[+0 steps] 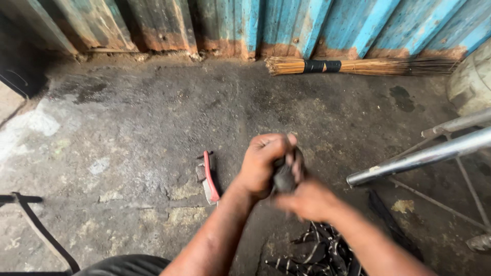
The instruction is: The person sits on the floor and repeatedly rubs a small cylindrical motor component with a dark abrasive block. They rotate the component to treat different sides and occasionally inspect the surface. A pair of pliers rests on the floor nearby.
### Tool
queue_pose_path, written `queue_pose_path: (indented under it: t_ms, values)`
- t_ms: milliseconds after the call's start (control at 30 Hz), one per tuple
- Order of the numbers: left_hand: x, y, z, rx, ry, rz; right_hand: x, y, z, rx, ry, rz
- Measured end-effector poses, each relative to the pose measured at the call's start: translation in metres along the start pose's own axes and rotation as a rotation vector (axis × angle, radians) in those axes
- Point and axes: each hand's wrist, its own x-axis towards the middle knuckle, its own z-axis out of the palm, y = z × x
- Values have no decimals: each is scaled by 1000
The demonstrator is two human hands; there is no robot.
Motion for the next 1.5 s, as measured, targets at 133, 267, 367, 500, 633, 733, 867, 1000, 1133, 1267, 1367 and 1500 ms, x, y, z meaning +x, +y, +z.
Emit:
queue_pose_path:
  t_ms: [133, 267, 367, 500, 633, 733, 867, 1000, 1133, 1267, 1367, 1500]
  values:
    - [22, -37, 2, -179, 1015, 116, 35, 10, 18, -430, 715, -248]
    - [10, -32, -6, -195, 985, -17, 34, 17, 32, -483, 651, -284]
    - [-6, -8, -3, -262, 439, -94, 22, 15, 12, 170, -69, -37]
    - [-20, 3, 21, -316, -499, -57, -45, 39, -6, 792, -1039, -329]
    - [-8, 2, 28, -188, -252, -49, -41, 27, -14, 752, -800, -442]
    - [9, 8, 24, 22, 359, -48, -10, -1, -25, 196, 37, -7]
    - [10, -13, 11, -134, 820, -61, 9, -13, 0, -365, 448, -75]
    - [5, -15, -8, -201, 753, -28, 19, -5, 14, -193, 313, -39]
    - [-4, -1, -5, -176, 64, 7, 9, 16, -23, 374, -474, -163]
    - [-2, -6, 14, -221, -222, -6, -7, 36, -31, 661, -846, -332]
    - [2, 1, 13, -296, 49, 99, -1, 20, -42, 581, -708, -293]
    - [3, 24, -4, -315, 468, 184, -5, 2, -56, 186, -208, -137]
